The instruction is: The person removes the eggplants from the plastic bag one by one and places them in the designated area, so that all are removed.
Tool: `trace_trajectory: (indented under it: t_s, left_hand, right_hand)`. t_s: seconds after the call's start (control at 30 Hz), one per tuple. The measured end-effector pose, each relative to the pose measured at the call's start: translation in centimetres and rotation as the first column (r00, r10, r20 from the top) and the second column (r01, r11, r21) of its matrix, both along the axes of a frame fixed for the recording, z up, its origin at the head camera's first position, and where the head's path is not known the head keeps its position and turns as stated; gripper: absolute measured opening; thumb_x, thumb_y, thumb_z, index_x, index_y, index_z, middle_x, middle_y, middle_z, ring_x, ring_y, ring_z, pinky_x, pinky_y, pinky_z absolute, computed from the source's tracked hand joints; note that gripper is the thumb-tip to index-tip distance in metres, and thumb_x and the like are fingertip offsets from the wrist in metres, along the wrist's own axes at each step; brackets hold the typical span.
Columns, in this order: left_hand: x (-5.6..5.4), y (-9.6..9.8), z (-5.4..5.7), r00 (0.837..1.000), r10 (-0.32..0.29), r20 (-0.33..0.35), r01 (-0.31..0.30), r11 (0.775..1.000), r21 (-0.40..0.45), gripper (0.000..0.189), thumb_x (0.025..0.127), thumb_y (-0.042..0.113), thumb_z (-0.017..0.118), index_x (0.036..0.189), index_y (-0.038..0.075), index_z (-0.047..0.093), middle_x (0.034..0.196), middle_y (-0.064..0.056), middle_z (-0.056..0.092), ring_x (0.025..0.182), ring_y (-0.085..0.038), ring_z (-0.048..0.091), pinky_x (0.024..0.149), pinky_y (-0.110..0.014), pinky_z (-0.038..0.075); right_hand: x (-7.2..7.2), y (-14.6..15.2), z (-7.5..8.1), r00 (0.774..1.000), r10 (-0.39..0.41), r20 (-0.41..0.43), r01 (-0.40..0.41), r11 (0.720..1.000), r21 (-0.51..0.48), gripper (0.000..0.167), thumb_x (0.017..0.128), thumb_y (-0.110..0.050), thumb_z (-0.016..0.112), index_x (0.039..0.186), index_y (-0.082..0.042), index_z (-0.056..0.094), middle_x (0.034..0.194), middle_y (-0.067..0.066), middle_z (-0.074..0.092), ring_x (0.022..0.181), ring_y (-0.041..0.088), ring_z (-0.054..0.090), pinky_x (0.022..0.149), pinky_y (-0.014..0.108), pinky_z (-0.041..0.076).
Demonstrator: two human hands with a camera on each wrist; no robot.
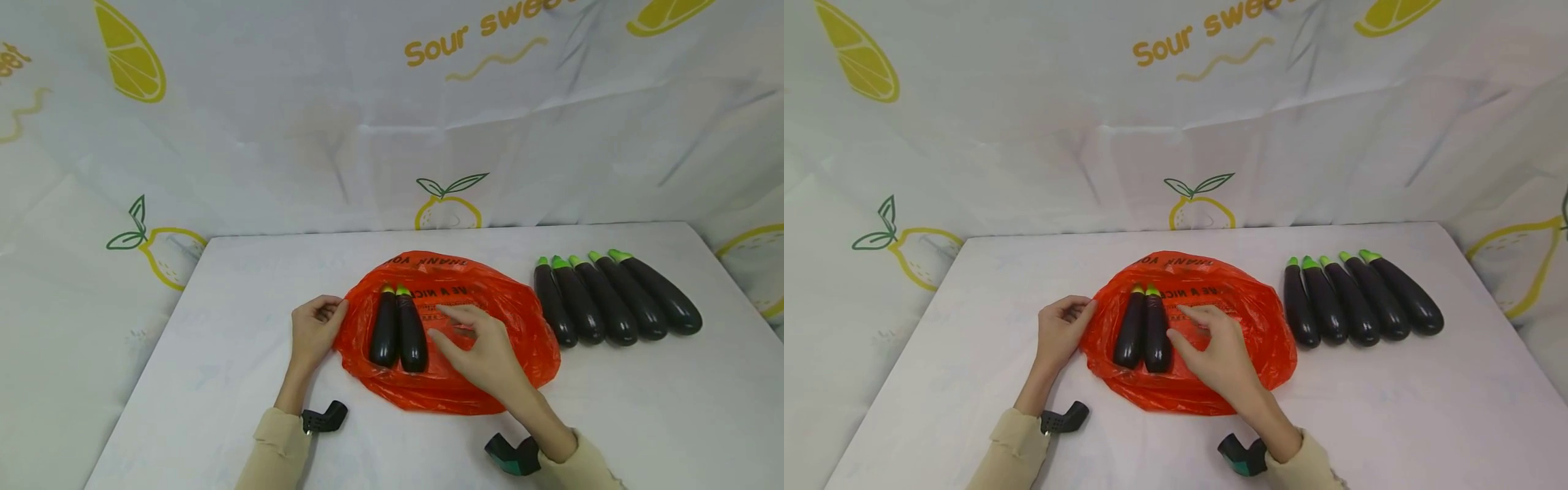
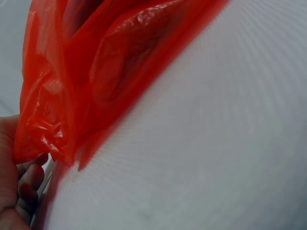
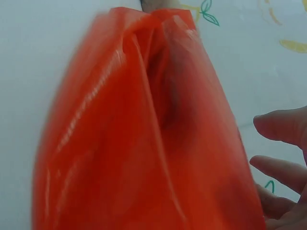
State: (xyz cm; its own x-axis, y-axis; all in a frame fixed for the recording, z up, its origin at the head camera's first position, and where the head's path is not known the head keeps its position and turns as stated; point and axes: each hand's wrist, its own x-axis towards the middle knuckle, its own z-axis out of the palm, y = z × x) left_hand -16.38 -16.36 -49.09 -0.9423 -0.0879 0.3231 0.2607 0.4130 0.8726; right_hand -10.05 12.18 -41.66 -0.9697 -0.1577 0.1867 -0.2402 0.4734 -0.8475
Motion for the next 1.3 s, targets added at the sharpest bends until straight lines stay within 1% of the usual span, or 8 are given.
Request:
trace_trajectory:
  t_s: [0.17,0.5,0.63,0.73,0.83,0.9,1.13,1.3]
  left_hand:
    - [0.0,0.1,0.1,1.000,0.002,0.003,-0.002,1.000,-0.011,0.012,0.092,0.013,0.075,0.086,0.004,0.076,0.070,-0.010,0.066,0.063,-0.008,0.053,0.059,-0.015,0.044]
    - [-0.1,0.1,0.1,1.000,-0.001,-0.005,0.001,1.000,0.005,0.012,0.093,0.015,0.075,0.085,0.006,0.077,0.070,-0.011,0.066,0.064,-0.009,0.054,0.059,-0.014,0.044]
    - [-0.1,0.2,0.0,1.000,0.016,-0.002,-0.016,1.000,0.007,0.010,0.092,0.012,0.075,0.085,0.005,0.077,0.070,-0.012,0.066,0.063,-0.007,0.053,0.059,-0.013,0.042]
    - [-0.1,0.4,0.0,0.999,0.040,0.012,-0.040,0.999,0.000,0.009,0.091,0.007,0.075,0.085,0.000,0.076,0.071,-0.016,0.066,0.063,-0.006,0.051,0.059,-0.012,0.041]
    - [0.0,0.5,0.1,0.997,0.063,0.033,-0.062,0.998,-0.010,0.008,0.090,0.002,0.073,0.086,-0.004,0.074,0.071,-0.020,0.065,0.063,-0.006,0.050,0.059,-0.012,0.040]
    - [0.0,0.6,0.2,0.997,0.065,0.034,-0.065,0.998,-0.012,0.008,0.091,0.002,0.073,0.086,-0.003,0.075,0.071,-0.019,0.065,0.063,-0.006,0.050,0.059,-0.012,0.040]
    - [0.0,0.1,0.1,1.000,0.017,0.008,-0.017,1.000,-0.002,0.011,0.092,0.014,0.075,0.086,0.005,0.077,0.070,-0.011,0.066,0.064,-0.008,0.053,0.059,-0.014,0.043]
    - [0.0,0.1,0.2,1.000,0.013,0.011,-0.013,1.000,0.000,0.011,0.092,0.014,0.075,0.086,0.004,0.077,0.071,-0.011,0.066,0.064,-0.008,0.054,0.059,-0.014,0.044]
  right_hand:
    - [-0.2,-1.1,-0.5,0.999,0.004,0.033,-0.004,1.000,0.001,0.044,0.087,-0.011,0.080,0.129,0.000,0.069,0.122,0.018,0.071,0.104,0.033,0.070,0.087,0.046,0.061]
    - [-0.1,-2.3,-1.3,0.988,0.002,0.157,-0.008,0.999,0.034,0.057,0.085,-0.021,0.084,0.134,0.000,0.064,0.125,0.019,0.068,0.112,0.035,0.069,0.087,0.043,0.062]
    - [-0.1,-2.6,-1.6,0.980,-0.006,0.197,-0.002,0.999,0.041,0.059,0.083,-0.023,0.086,0.134,-0.001,0.065,0.126,0.019,0.068,0.108,0.032,0.070,0.084,0.041,0.062]
    - [0.0,-2.8,-1.8,0.976,-0.011,0.216,0.001,0.999,0.047,0.058,0.082,-0.022,0.086,0.133,-0.001,0.066,0.125,0.019,0.068,0.103,0.028,0.071,0.082,0.037,0.063]
    - [0.0,-3.0,-2.0,0.975,-0.012,0.222,0.001,0.999,0.047,0.057,0.082,-0.020,0.086,0.132,0.000,0.066,0.124,0.019,0.068,0.097,0.024,0.072,0.079,0.034,0.063]
    - [0.0,-3.1,-2.0,0.974,-0.009,0.225,0.001,0.999,0.034,0.056,0.082,-0.017,0.085,0.132,0.002,0.066,0.122,0.019,0.069,0.094,0.022,0.073,0.076,0.032,0.063]
    - [0.1,-3.2,-2.0,0.977,-0.022,0.212,0.021,1.000,0.008,0.054,0.082,-0.007,0.079,0.133,0.002,0.065,0.110,0.017,0.070,0.085,0.018,0.072,0.072,0.029,0.062]
    - [0.0,-2.8,-1.9,0.980,-0.042,0.194,0.037,0.999,0.031,0.053,0.080,-0.005,0.078,0.131,0.001,0.067,0.112,0.018,0.071,0.081,0.017,0.070,0.071,0.029,0.062]
